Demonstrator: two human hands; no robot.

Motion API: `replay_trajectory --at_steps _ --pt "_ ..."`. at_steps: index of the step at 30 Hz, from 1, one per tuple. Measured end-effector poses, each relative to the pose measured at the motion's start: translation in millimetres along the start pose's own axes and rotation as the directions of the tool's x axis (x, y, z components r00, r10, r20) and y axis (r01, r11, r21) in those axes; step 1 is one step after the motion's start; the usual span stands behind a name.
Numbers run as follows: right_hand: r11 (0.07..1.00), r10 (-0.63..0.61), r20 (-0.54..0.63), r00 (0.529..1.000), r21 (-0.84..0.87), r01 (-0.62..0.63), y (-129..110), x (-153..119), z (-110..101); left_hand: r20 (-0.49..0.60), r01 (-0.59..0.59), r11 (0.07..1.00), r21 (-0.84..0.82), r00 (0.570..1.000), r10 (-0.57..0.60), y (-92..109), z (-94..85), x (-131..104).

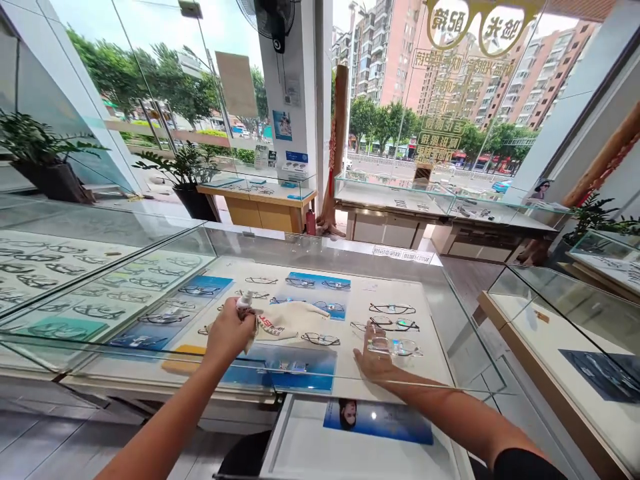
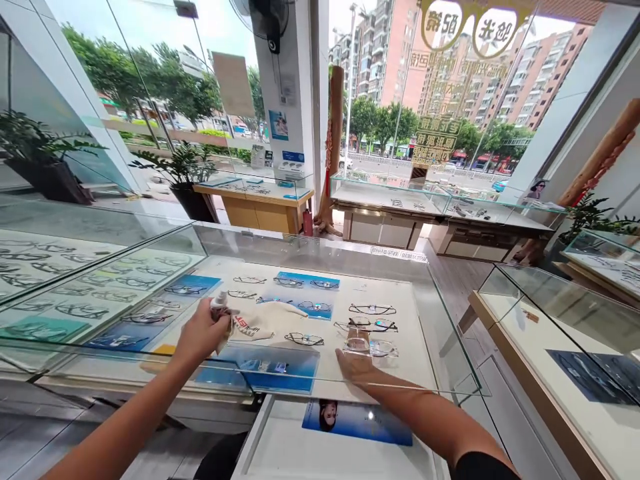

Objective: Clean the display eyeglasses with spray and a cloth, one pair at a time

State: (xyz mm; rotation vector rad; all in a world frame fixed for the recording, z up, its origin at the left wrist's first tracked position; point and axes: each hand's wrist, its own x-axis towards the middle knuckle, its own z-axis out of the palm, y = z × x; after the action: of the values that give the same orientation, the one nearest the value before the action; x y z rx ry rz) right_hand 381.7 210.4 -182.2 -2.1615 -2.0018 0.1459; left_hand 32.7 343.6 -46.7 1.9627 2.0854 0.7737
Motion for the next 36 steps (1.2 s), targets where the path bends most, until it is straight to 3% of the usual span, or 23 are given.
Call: replay_trajectory --at_steps 3,7,16,20,23,25,27,30,32,36 --pt "0.998 -0.002 0.22 0.976 0.057 -0.011 -7 -40 -21 -0.022 -0.009 1.0 -0.004 1.0 0.009 0 2.1 0" --pt "0.981 -0.144 0.46 0.876 0.181 0.066 -21 -86 -72 -0.042 -0.013 0.999 -0.035 0.999 0.011 -1 5.4 -1" --pt "0.911 -0.361 0.483 0.798 0.366 0.191 -58 -159 -190 -0.012 -0.004 0.998 -0.068 1.0 0.003 5 3.9 -9" --pt "0.888 -0.377 0.41 0.83 0.414 0.199 -64 -172 -240 0.002 0.001 0.997 -0.072 1.0 -0.001 8 3.0 -12" --pt "0.902 -0.356 0.228 0.906 0.338 0.269 -54 -155 -269 -0.004 0.006 0.997 -0.074 1.0 -0.006 10 2.7 -13" --pt "0.927 -0.326 0.077 0.942 0.22 0.303 -40 -127 -280 -0.005 0.009 0.997 -0.079 1.0 -0.01 10 2.6 -13" --pt "0.955 -0.283 0.001 0.959 0.088 0.282 -19 -88 -283 -0.005 0.011 0.996 -0.083 1.0 -0.012 11 2.8 -13" --pt "0.975 -0.215 -0.012 0.976 -0.051 0.215 16 -22 -274 -0.006 0.014 0.996 -0.088 1.0 -0.015 10 3.3 -12" --pt "0.981 -0.158 0.041 0.987 -0.104 0.162 36 16 -263 -0.012 0.017 0.996 -0.089 1.0 -0.018 10 3.8 -11" --pt "0.989 -0.069 0.122 0.99 -0.123 0.084 61 60 -237 -0.035 0.009 0.996 -0.09 0.999 -0.012 8 5.3 -9"
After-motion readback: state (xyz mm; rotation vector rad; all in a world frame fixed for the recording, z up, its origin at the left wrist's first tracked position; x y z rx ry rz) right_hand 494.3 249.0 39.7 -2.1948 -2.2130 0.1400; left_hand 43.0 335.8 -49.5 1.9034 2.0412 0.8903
